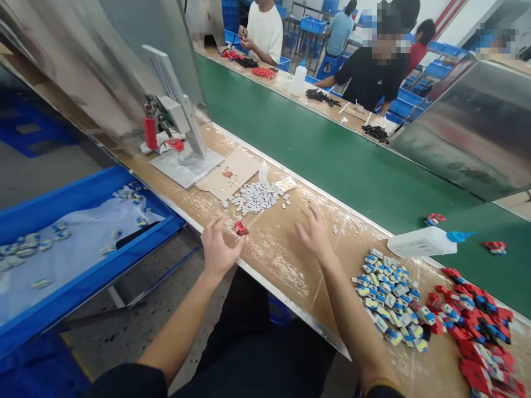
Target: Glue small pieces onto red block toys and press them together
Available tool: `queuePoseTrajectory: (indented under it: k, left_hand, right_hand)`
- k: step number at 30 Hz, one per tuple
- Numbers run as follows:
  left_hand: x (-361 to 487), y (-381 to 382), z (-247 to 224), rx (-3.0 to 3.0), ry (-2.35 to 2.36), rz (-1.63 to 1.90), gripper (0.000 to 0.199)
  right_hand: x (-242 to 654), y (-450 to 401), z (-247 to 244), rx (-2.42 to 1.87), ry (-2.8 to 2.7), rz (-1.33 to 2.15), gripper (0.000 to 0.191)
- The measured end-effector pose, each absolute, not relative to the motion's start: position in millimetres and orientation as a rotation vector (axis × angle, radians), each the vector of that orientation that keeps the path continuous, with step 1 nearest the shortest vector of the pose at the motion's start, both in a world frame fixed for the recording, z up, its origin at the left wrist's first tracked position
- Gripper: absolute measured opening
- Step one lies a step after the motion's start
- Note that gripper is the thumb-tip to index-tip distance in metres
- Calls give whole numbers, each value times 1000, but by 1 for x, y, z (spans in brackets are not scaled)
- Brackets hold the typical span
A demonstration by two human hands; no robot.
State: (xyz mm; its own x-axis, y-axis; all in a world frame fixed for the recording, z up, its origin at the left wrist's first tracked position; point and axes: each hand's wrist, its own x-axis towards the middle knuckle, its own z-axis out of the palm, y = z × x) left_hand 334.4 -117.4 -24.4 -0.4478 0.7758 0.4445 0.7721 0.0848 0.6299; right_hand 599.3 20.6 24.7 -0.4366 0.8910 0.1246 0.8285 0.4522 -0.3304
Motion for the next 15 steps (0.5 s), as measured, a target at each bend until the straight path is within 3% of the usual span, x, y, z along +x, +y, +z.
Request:
queuePoseTrajectory:
  k: [2,7,15]
  left_hand:
    - [324,-109,-24,1611,2310,1220,67]
    - [333,-97,-30,1623,2191,1078,36]
    - [332,-95,-41,1680,2136,1233,24]
  right_hand:
    - [560,86,38,-1427,-2532,334,52]
    - [506,178,44,-1272,-2843,348,66]
    - [545,196,68,-1367,-2948,252,41]
